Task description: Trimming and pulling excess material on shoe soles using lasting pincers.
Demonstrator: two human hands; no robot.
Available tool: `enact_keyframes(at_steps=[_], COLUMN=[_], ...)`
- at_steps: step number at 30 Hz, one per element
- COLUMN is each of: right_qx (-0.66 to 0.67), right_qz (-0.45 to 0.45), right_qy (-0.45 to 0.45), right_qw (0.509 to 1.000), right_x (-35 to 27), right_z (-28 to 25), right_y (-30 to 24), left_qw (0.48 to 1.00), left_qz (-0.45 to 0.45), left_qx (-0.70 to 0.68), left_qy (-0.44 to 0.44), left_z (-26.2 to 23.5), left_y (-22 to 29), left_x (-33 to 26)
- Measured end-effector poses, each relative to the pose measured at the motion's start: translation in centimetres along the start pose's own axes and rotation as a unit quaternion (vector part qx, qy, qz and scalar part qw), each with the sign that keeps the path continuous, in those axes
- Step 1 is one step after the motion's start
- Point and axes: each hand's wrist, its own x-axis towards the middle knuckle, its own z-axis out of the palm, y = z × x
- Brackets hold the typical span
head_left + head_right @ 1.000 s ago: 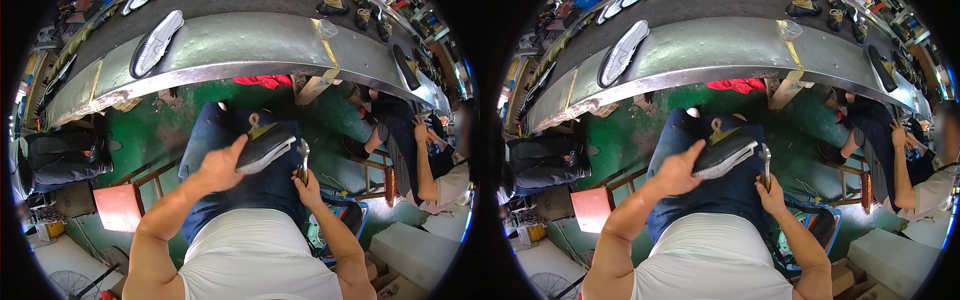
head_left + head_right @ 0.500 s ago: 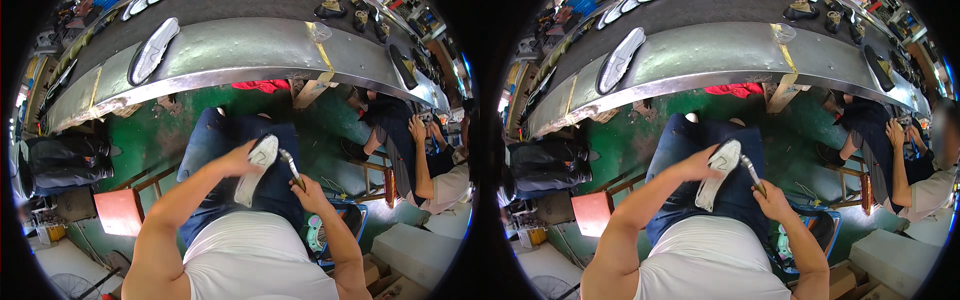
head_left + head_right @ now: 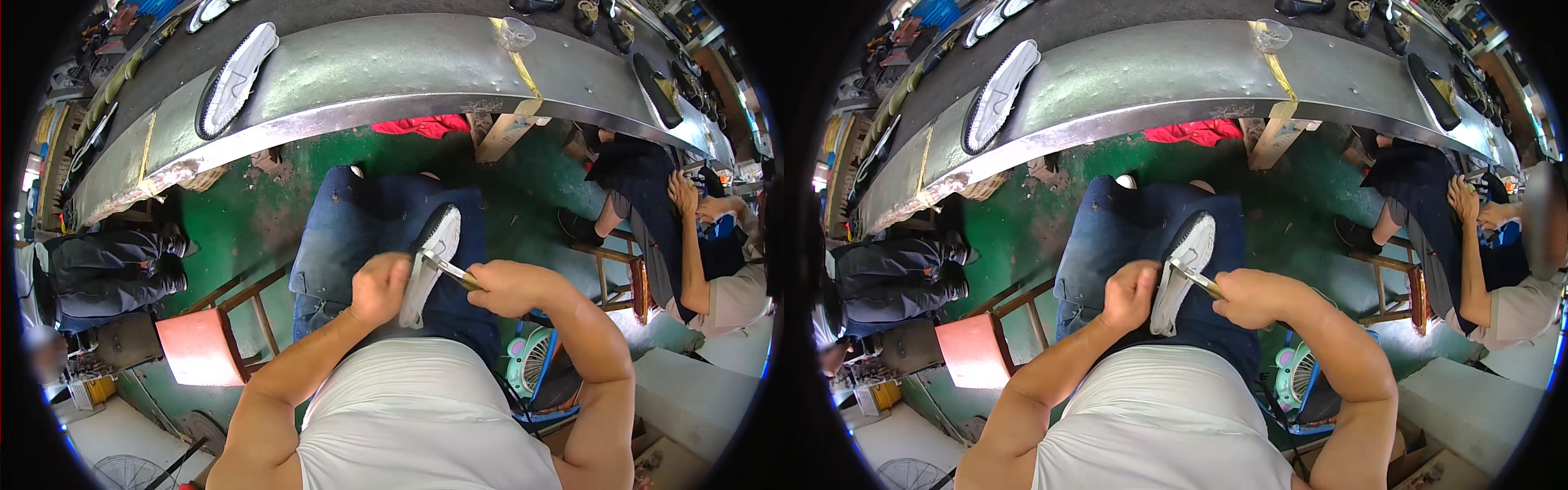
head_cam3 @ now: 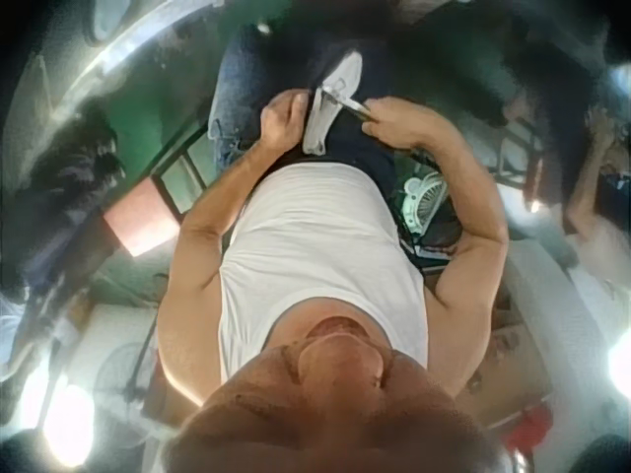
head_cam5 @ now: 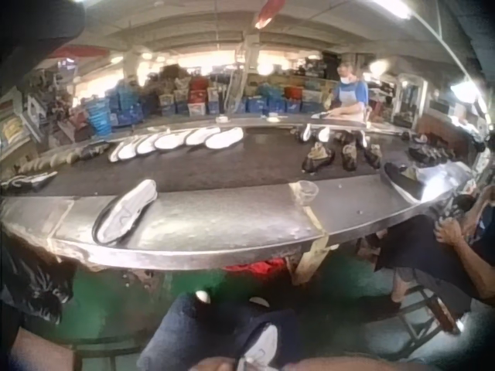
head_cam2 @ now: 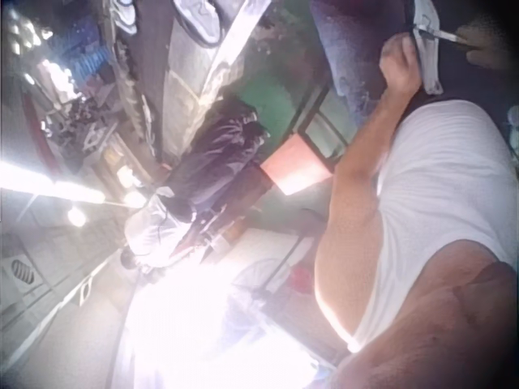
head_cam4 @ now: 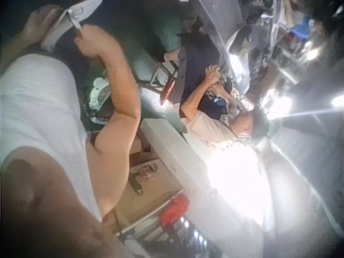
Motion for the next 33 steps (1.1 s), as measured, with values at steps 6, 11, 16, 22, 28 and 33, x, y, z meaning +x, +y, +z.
enact_keyframes(at_steps=[6,11,16,22,28,33], right_qx=[0.034,0.276,0.142,0.327,0.142,0.414], right_qz=[-0.062,-0.028,-0.07,-0.036,-0.058,0.001], right_qy=[0.154,0.306,0.216,0.099,0.18,0.174], right_qw=[0.985,0.911,0.963,0.939,0.972,0.893], right_x=[4.5,7.3,5.5,5.1,4.7,7.8], right_z=[5.2,12.3,7.5,5.4,4.1,9.1], right_y=[0.9,0.7,2.8,2.3,1.2,1.9], left_qw=[0.834,0.862,0.907,0.944,0.97,0.98], left_qz=[-0.257,-0.25,-0.227,-0.166,-0.12,-0.115], left_qx=[-0.473,-0.422,-0.344,-0.279,-0.203,-0.138], left_qy=[-0.126,-0.126,-0.082,-0.06,-0.06,-0.086], left_z=[1.9,1.8,3.5,4.0,3.1,2.2], left_y=[-4.0,-3.4,-4.2,-4.5,-3.5,-3.0], left_x=[0.1,1.8,1.3,1.3,1.2,1.9])
